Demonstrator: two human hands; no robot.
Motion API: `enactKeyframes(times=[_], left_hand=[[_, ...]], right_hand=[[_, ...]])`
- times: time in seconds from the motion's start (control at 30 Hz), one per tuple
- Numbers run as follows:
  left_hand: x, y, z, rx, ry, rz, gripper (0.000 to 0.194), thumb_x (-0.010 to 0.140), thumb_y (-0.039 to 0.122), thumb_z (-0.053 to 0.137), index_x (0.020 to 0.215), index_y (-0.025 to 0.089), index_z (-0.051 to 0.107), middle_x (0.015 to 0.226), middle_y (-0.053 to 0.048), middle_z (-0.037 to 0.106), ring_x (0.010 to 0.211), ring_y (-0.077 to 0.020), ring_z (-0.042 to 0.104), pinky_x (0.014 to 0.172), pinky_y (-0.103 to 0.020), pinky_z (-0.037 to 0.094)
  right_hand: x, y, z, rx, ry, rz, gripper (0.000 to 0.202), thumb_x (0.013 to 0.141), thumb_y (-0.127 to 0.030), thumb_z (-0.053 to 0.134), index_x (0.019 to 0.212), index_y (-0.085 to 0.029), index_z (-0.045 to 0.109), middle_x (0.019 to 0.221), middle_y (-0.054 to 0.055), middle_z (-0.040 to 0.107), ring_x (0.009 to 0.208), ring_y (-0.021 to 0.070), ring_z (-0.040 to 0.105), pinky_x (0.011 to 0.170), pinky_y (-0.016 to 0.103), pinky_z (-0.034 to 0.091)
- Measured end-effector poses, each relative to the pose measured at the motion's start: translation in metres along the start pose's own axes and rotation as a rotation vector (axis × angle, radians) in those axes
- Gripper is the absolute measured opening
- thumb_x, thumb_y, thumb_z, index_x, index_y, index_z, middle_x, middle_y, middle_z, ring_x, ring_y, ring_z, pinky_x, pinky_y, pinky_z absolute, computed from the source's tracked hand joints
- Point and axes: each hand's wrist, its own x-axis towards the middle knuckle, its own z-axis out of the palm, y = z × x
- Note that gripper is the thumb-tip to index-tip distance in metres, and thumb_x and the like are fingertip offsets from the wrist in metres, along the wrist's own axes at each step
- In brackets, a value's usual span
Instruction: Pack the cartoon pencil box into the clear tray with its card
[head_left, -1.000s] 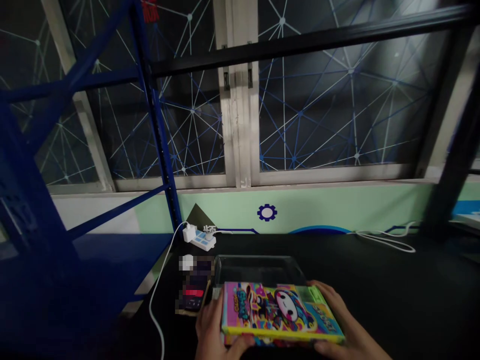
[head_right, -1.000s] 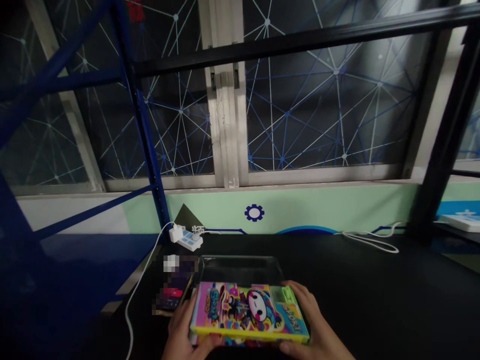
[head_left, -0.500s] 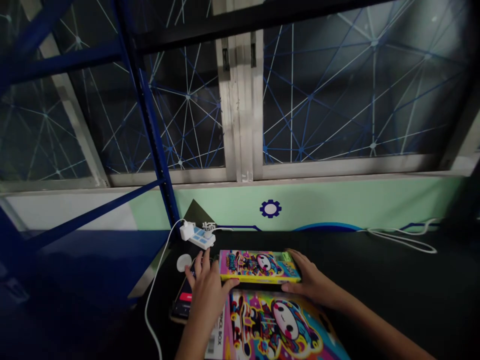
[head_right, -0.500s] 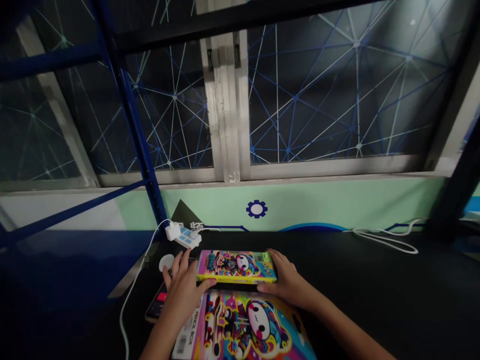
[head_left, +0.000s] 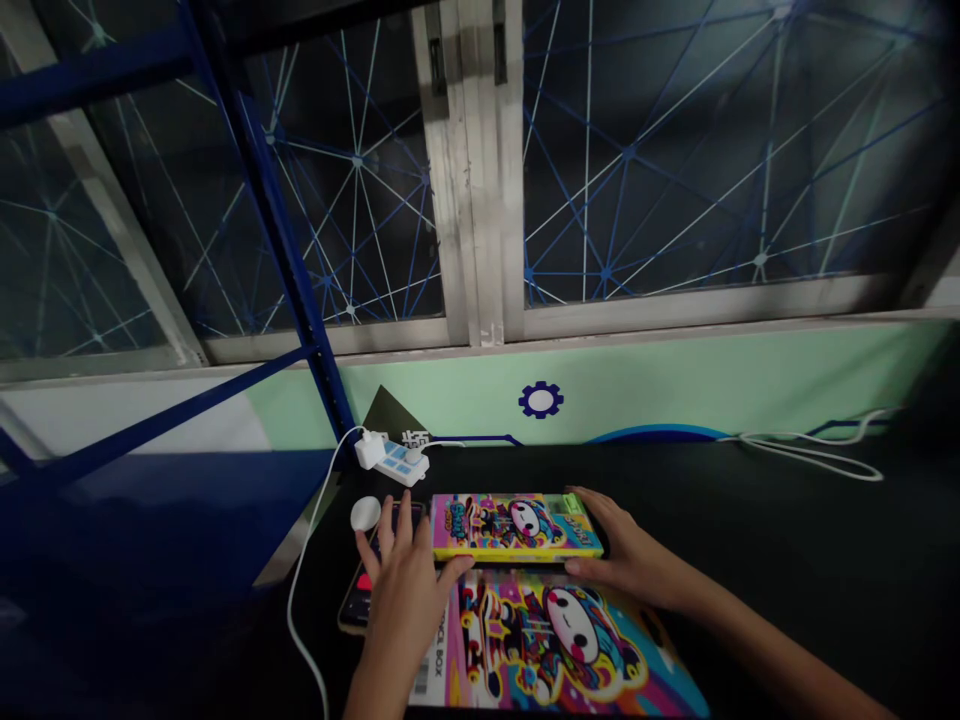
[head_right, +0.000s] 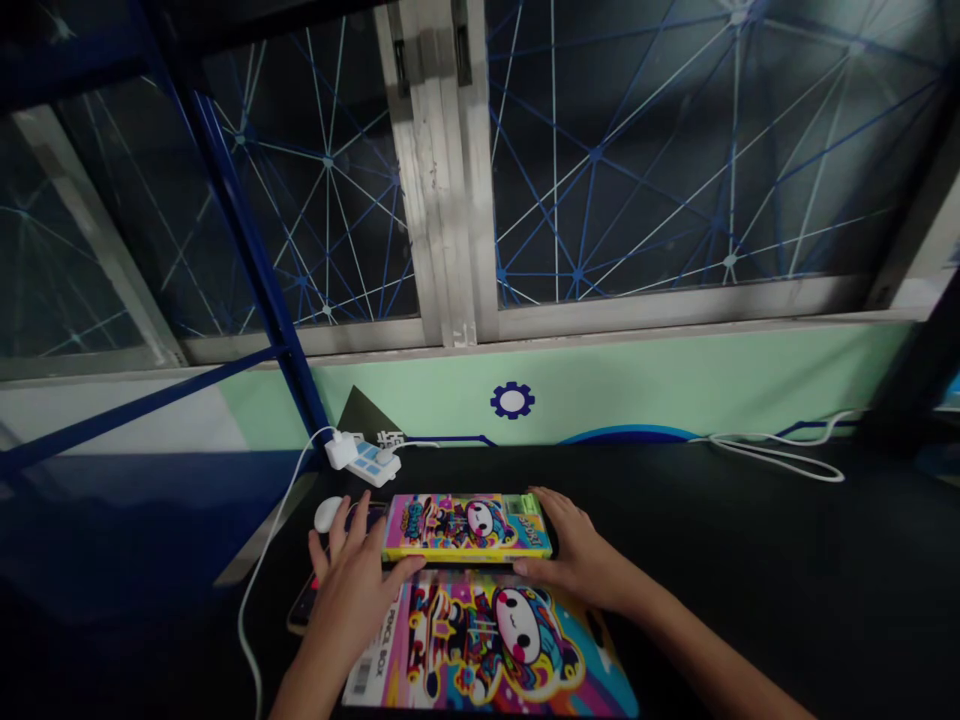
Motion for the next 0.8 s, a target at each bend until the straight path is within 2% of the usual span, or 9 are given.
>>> enactKeyframes(times=[0.13,0.3,0.4,0.47,0.57,0.67,0.73,0.8], left_hand=[[-0.002,-0.002,0.001,0.019,0.004,0.014,0.053,0.093,0.052,0.06,0.133,0.018,0.066,0.164,-0.017,0.036,0.155,-0.043,0.02,0.118,-0.075,0.012],[-0.002,-0.004,0.005,0.012,0.045,0.023,0.042,0.095,0.041,0.061,0.133,0.025,0.066,0.163,-0.012,0.039,0.155,-0.0411,0.021,0.118,-0.075,0.011],[-0.004,0.003,0.004,-0.037,0.09,0.046,0.041,0.095,0.041,0.061,0.133,0.025,0.067,0.164,-0.012,0.039,0.155,-0.0408,0.021,0.119,-0.075,0.01],[-0.007,0.014,0.002,-0.103,0.08,0.115,0.042,0.097,0.042,0.058,0.134,0.025,0.065,0.165,-0.011,0.037,0.156,-0.0388,0.021,0.121,-0.072,0.012],[-0.011,0.038,0.0,-0.256,-0.011,0.302,0.048,0.101,0.045,0.048,0.143,0.025,0.056,0.168,-0.008,0.031,0.157,-0.0318,0.02,0.124,-0.06,0.024],[-0.011,0.061,0.001,-0.364,-0.106,0.39,0.052,0.104,0.047,0.037,0.15,0.026,0.049,0.168,-0.007,0.03,0.157,-0.0285,0.02,0.125,-0.053,0.029],[-0.007,0.072,0.003,-0.386,-0.144,0.419,0.054,0.104,0.05,0.033,0.152,0.027,0.046,0.168,-0.006,0.031,0.158,-0.029,0.019,0.126,-0.056,0.025],[0.0,0.078,0.005,-0.385,-0.184,0.44,0.059,0.103,0.056,0.034,0.154,0.028,0.043,0.167,-0.008,0.032,0.158,-0.0316,0.017,0.125,-0.061,0.021]], right_hand=[[-0.003,0.0,0.0,0.003,-0.005,-0.001,0.098,0.076,-0.073,0.07,0.152,-0.018,0.043,0.155,0.02,0.047,0.143,0.042,0.043,0.117,0.06,0.036],[-0.004,0.001,0.001,-0.042,-0.008,-0.033,0.097,0.074,-0.075,0.071,0.151,-0.02,0.047,0.156,0.019,0.047,0.145,0.0432,0.04,0.118,0.061,0.034],[-0.003,0.003,-0.001,-0.08,-0.062,-0.025,0.098,0.077,-0.076,0.068,0.153,-0.02,0.044,0.161,0.019,0.041,0.15,0.0428,0.033,0.121,0.063,0.027],[-0.002,0.003,-0.005,-0.12,-0.075,-0.033,0.097,0.08,-0.075,0.065,0.156,-0.021,0.04,0.165,0.018,0.033,0.152,0.0421,0.027,0.121,0.067,0.021],[-0.01,-0.003,-0.009,-0.223,0.073,-0.101,0.081,0.087,-0.068,0.063,0.154,-0.026,0.045,0.166,0.015,0.032,0.153,0.0413,0.026,0.121,0.07,0.017],[-0.032,-0.019,-0.007,-0.295,0.24,-0.217,0.056,0.092,-0.054,0.064,0.144,-0.034,0.057,0.157,0.009,0.05,0.146,0.0382,0.042,0.121,0.068,0.023],[-0.053,-0.035,-0.001,-0.274,0.172,-0.292,0.051,0.094,-0.047,0.063,0.145,-0.04,0.056,0.149,0.007,0.058,0.138,0.0357,0.053,0.119,0.065,0.031],[-0.072,-0.048,0.006,-0.204,-0.026,-0.327,0.056,0.095,-0.046,0.063,0.149,-0.044,0.049,0.15,0.004,0.058,0.136,0.0356,0.055,0.117,0.063,0.037]])
